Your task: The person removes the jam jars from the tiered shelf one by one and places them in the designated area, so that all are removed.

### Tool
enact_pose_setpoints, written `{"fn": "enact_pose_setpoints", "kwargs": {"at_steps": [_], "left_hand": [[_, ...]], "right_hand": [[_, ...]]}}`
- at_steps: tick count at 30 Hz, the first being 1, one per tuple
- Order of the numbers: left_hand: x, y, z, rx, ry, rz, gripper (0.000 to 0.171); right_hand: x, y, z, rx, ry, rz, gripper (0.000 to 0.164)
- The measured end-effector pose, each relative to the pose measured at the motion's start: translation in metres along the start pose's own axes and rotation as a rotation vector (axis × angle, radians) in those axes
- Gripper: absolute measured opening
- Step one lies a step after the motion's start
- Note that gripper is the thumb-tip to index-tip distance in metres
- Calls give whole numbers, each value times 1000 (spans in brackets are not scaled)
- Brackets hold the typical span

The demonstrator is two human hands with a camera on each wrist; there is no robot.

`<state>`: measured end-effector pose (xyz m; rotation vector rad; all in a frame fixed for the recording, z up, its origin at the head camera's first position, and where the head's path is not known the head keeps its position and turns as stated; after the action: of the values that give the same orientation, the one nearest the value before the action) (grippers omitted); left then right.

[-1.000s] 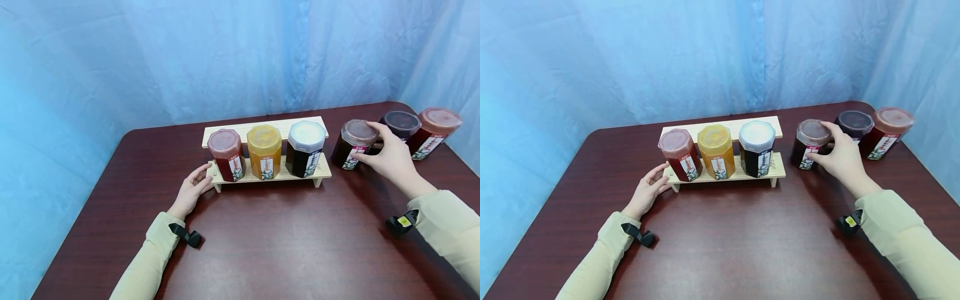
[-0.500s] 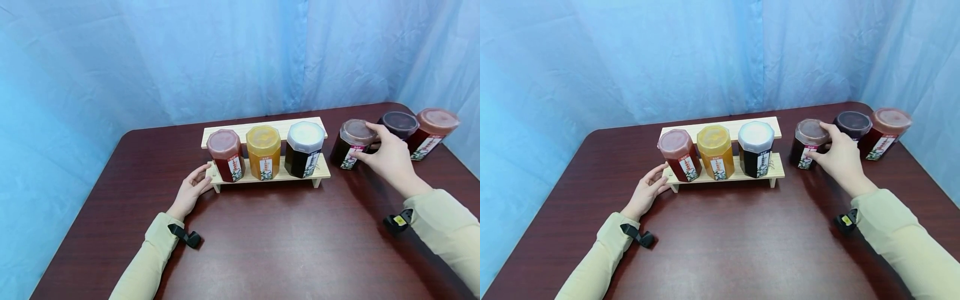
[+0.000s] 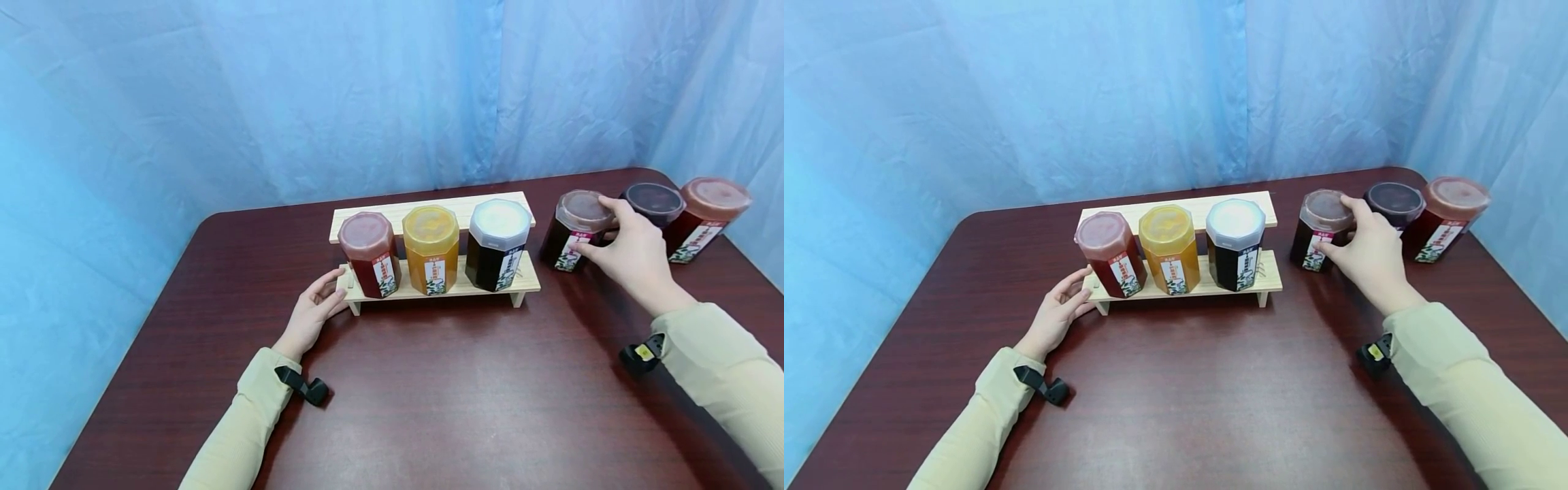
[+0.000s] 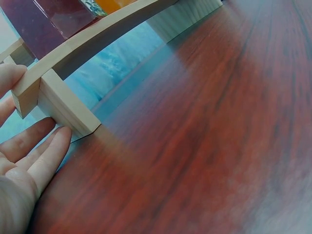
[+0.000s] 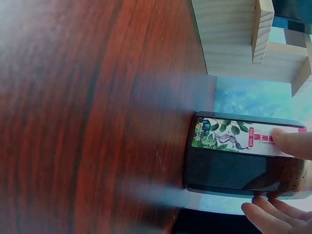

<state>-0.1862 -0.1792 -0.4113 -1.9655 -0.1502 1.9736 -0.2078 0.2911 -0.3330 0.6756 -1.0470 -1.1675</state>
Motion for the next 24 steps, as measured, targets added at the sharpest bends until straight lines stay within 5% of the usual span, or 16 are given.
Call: {"fn": "enact_pose_setpoints", "kwargs": {"at_steps": [24], "left_hand": [[0,-1,0,1,-3,-19,49]], "right_hand": [[-4,2,-1,20,4,21,81]]}}
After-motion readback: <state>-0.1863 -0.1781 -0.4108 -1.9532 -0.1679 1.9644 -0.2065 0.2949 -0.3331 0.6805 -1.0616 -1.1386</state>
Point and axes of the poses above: each hand's wrist, its own z-axis towards the middle knuckle, its own y-axis out of the back of the hand, x = y × z, the point moved 2 cm from there along z, towards the middle knuckle, and after that the axes turned 15 degrees about -z, right-handed, at the moved point
